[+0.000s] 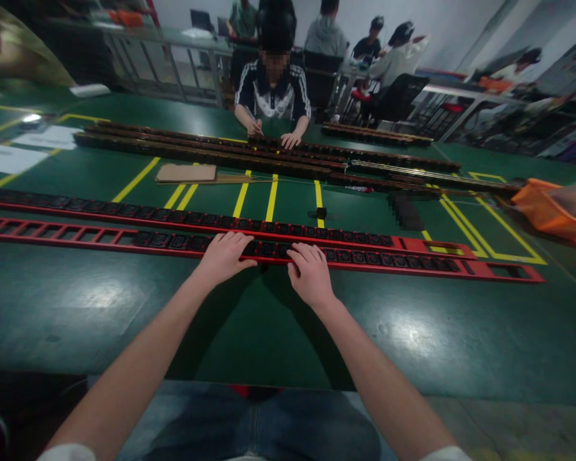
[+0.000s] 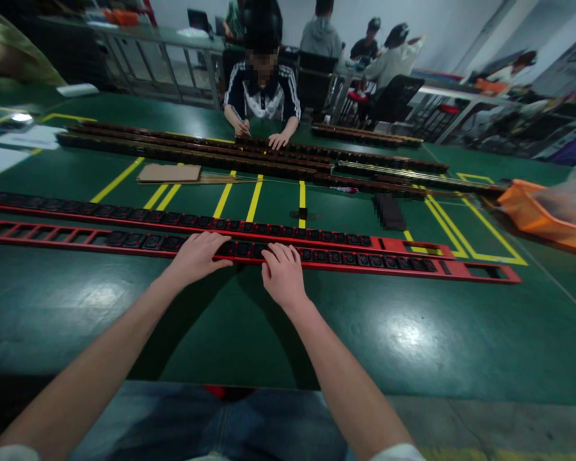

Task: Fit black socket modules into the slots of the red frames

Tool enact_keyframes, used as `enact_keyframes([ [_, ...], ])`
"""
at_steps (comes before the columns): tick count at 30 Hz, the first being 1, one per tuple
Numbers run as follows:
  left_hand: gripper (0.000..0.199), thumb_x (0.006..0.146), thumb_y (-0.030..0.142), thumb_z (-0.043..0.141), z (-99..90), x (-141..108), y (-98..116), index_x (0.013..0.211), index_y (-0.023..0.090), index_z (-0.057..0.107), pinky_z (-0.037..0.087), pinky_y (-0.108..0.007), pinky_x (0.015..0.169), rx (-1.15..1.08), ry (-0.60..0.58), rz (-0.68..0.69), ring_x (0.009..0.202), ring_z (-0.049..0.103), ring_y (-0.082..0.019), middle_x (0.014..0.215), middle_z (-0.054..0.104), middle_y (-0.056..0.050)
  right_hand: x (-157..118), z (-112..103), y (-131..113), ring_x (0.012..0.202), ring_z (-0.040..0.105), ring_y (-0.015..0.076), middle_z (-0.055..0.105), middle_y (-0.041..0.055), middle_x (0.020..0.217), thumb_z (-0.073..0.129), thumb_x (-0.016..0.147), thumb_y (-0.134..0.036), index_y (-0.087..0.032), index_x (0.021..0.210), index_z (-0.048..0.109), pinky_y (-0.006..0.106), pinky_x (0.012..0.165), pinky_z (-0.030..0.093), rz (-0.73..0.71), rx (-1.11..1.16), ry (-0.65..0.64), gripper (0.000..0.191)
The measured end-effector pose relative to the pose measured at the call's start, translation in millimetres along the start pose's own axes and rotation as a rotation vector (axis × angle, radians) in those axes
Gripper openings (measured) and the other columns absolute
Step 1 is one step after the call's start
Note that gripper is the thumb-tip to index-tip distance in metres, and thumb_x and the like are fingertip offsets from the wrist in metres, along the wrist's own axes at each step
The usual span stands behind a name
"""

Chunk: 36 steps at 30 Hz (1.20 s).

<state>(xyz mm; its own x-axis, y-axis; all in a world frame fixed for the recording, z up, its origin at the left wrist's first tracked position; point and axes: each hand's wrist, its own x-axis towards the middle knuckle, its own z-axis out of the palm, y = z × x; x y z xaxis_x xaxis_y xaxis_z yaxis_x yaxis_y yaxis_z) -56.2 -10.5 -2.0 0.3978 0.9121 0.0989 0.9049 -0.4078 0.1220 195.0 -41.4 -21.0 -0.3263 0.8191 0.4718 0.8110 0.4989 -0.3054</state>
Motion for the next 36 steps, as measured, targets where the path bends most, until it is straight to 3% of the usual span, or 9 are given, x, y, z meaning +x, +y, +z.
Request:
enact_keyframes([
  [8, 0.06, 0.092, 0.053, 0.057, 10.3, -3.5, 7.1, 0.141, 0.018, 0.053, 0.037, -0.044, 0.105, -0.002, 0.084, 0.009, 0.123, 0.054, -0.031, 0.134, 0.063, -0.012, -0.5, 0.1, 11.4, 0.124, 0.057, 0.0239, 0.067, 0.0091, 0.129, 0.053, 0.093, -0.016, -0.019, 0.122, 0.067, 0.048, 0.115, 0.037, -0.006, 0.029, 0.031, 0.032],
  [13, 0.061, 0.092, 0.054, 0.055, 9.8, -3.6, 8.0, 0.142, 0.019, 0.052, 0.037, -0.045, 0.105, 0.0, 0.088, 0.003, 0.12, 0.055, -0.031, 0.133, 0.063, -0.012, -1.0, 2.1, 10.5, 0.123, 0.058, 0.0244, 0.068, 0.0087, 0.128, 0.052, 0.094, -0.016, -0.02, 0.11, 0.071, 0.048, 0.114, 0.038, -0.027, 0.018, 0.049, 0.025],
  [36, 0.056, 0.091, 0.053, 0.059, 9.3, -3.7, 7.8, 0.136, 0.021, 0.056, 0.037, -0.045, 0.107, -0.055, 0.102, -0.016, 0.121, 0.055, -0.03, 0.13, 0.064, -0.01, -1.8, 9.0, 10.9, 0.129, 0.058, 0.0247, 0.066, 0.012, 0.132, 0.049, 0.096, -0.017, -0.016, 0.114, 0.068, 0.054, 0.118, 0.04, -0.057, 0.082, 0.067, 0.027],
])
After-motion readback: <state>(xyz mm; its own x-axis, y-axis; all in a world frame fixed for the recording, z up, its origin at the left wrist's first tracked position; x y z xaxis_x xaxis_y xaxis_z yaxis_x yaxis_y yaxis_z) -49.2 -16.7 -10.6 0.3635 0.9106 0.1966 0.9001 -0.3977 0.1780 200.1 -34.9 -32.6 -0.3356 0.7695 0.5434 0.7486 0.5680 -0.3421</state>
